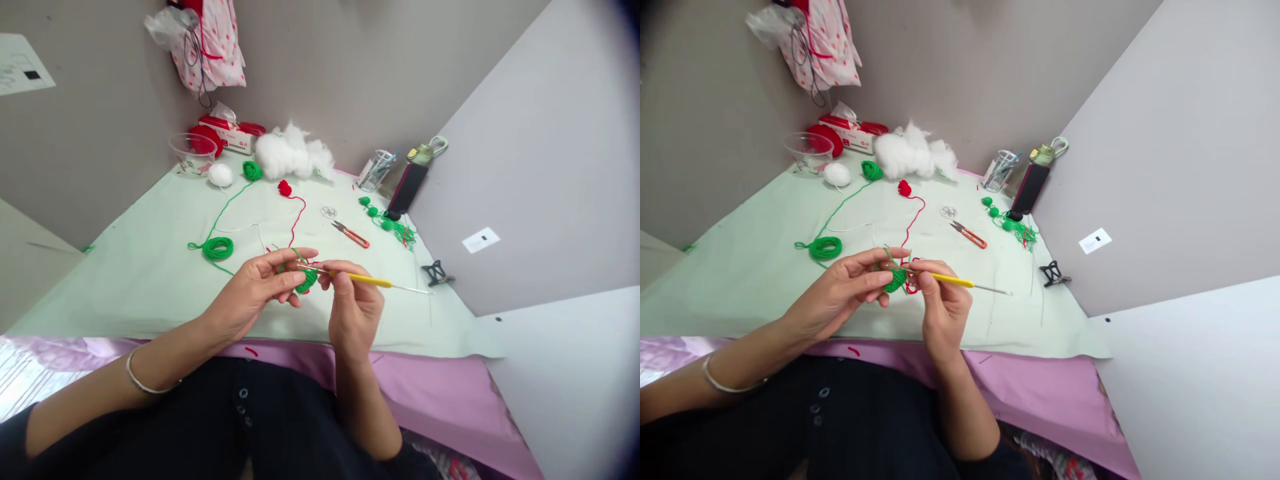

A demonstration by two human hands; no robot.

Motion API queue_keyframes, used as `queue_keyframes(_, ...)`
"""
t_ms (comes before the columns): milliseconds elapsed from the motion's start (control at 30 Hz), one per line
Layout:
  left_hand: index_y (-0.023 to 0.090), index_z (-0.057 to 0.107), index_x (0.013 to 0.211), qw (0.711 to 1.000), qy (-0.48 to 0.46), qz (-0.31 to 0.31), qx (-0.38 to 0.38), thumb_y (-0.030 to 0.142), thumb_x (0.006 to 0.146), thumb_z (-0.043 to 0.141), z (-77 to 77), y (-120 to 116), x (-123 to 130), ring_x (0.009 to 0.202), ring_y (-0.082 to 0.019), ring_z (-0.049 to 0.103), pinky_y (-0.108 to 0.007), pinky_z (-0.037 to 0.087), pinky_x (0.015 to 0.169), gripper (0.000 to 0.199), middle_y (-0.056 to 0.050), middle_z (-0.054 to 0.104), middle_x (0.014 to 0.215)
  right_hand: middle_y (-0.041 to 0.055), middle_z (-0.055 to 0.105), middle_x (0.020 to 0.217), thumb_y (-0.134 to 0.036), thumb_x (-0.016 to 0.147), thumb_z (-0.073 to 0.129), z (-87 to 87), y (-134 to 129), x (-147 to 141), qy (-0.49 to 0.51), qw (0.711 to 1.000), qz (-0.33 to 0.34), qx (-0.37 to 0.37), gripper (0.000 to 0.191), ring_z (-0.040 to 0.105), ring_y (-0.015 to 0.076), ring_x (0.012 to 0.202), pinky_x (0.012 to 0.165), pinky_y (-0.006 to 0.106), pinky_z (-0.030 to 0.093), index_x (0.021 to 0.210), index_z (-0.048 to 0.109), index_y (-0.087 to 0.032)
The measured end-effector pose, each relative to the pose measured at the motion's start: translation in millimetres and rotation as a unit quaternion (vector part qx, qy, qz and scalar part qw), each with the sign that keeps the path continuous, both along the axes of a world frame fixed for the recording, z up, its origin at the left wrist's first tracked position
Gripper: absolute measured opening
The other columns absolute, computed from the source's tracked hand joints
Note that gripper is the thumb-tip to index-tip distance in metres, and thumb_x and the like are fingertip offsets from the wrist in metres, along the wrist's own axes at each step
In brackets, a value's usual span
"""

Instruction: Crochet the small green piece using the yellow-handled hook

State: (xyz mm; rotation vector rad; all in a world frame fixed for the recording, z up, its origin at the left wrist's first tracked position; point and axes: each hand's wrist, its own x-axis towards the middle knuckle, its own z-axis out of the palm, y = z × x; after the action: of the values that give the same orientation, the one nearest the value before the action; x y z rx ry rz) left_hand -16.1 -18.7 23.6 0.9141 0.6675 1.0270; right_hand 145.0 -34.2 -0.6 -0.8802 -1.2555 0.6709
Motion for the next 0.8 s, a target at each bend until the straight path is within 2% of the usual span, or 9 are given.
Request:
queue_keyframes(133,0.027,0.085,0.111,1.000,0.011,0.013,0.010,0.026,0.085,0.084,-0.3,0.6,-1.3,0.069,-0.009,0.053,-0.023,0.055,0.066,0.027,0.001,0.061,0.088,0.0013,0.076,0.083,-0.035,0.101,0.062,0.8,2.7,0.6,0.083,0.996,0.028,-0.010,0.018,0.066,0.0121,0.068,0.063,0.027,0.056,0.095,0.074,-0.023)
queue_keyframes(267,0.028,0.085,0.110,1.000,0.014,0.017,0.015,0.024,0.084,0.084,0.1,0.2,-2.6,0.072,-0.010,0.056,-0.022,0.055,0.066,0.026,0.000,0.062,0.090,0.0017,0.075,0.078,-0.038,0.103,0.057,3.2,3.7,1.8,0.067,0.997,0.025,-0.008,0.022,0.066,0.0131,0.064,0.060,0.028,0.056,0.093,0.069,-0.022)
queue_keyframes(367,0.027,0.084,0.113,0.998,0.037,0.032,0.031,0.023,0.084,0.083,-0.2,-1.0,-4.0,0.070,-0.010,0.058,-0.024,0.054,0.066,0.029,0.000,0.065,0.091,0.0025,0.076,0.082,-0.035,0.105,0.054,5.7,-1.3,2.9,0.018,1.000,0.011,0.002,0.021,0.069,0.0145,0.068,0.064,0.030,0.059,0.096,0.068,-0.022)
queue_keyframes(467,0.026,0.083,0.118,0.993,0.077,0.057,0.063,0.024,0.084,0.084,0.8,-2.8,-4.1,0.067,-0.011,0.059,-0.025,0.055,0.068,0.034,0.001,0.064,0.083,0.0030,0.078,0.092,-0.026,0.106,0.051,5.2,-7.3,3.2,-0.076,0.995,-0.033,0.054,0.019,0.071,0.0146,0.074,0.068,0.032,0.061,0.104,0.071,-0.024)
queue_keyframes(533,0.024,0.083,0.118,0.989,0.099,0.073,0.083,0.023,0.082,0.084,2.4,-4.3,-2.6,0.066,-0.011,0.060,-0.026,0.055,0.070,0.036,0.003,0.062,0.077,0.0031,0.078,0.096,-0.019,0.105,0.050,0.9,-8.6,2.0,-0.162,0.978,-0.061,0.113,0.023,0.072,0.0154,0.078,0.070,0.033,0.062,0.111,0.071,-0.027)
queue_keyframes(600,0.023,0.082,0.118,0.988,0.098,0.089,0.085,0.019,0.078,0.087,4.0,-5.4,-0.4,0.066,-0.011,0.060,-0.025,0.055,0.068,0.041,0.003,0.063,0.079,0.0047,0.078,0.099,-0.015,0.102,0.055,-6.2,-7.3,-0.5,-0.250,0.944,-0.101,0.193,0.026,0.073,0.0177,0.085,0.072,0.035,0.062,0.117,0.071,-0.028)
queue_keyframes(700,0.024,0.079,0.125,0.998,0.032,0.052,0.021,0.019,0.076,0.089,5.1,-4.5,1.3,0.054,-0.005,0.049,-0.020,0.050,0.055,0.050,0.004,0.061,0.079,0.0078,0.077,0.106,-0.011,0.095,0.067,-15.3,-3.4,-4.5,-0.316,0.886,-0.182,0.288,0.030,0.073,0.0205,0.095,0.075,0.035,0.063,0.120,0.074,-0.027)
queue_keyframes(733,0.023,0.079,0.125,1.000,0.004,0.023,-0.016,0.021,0.078,0.089,5.3,-3.3,1.0,0.049,-0.003,0.042,-0.019,0.046,0.050,0.048,0.005,0.059,0.077,0.0078,0.077,0.106,-0.011,0.095,0.068,-16.0,-2.4,-5.0,-0.310,0.886,-0.189,0.288,0.031,0.073,0.0206,0.096,0.075,0.035,0.063,0.120,0.075,-0.028)
queue_keyframes(800,0.019,0.080,0.121,0.996,-0.038,-0.022,-0.077,0.024,0.081,0.087,5.5,-0.3,-0.9,0.045,0.000,0.028,-0.015,0.038,0.043,0.041,0.007,0.051,0.070,0.0060,0.076,0.102,-0.013,0.098,0.063,-13.3,-1.7,-4.4,-0.242,0.926,-0.161,0.240,0.027,0.073,0.0197,0.093,0.074,0.036,0.062,0.117,0.075,-0.029)
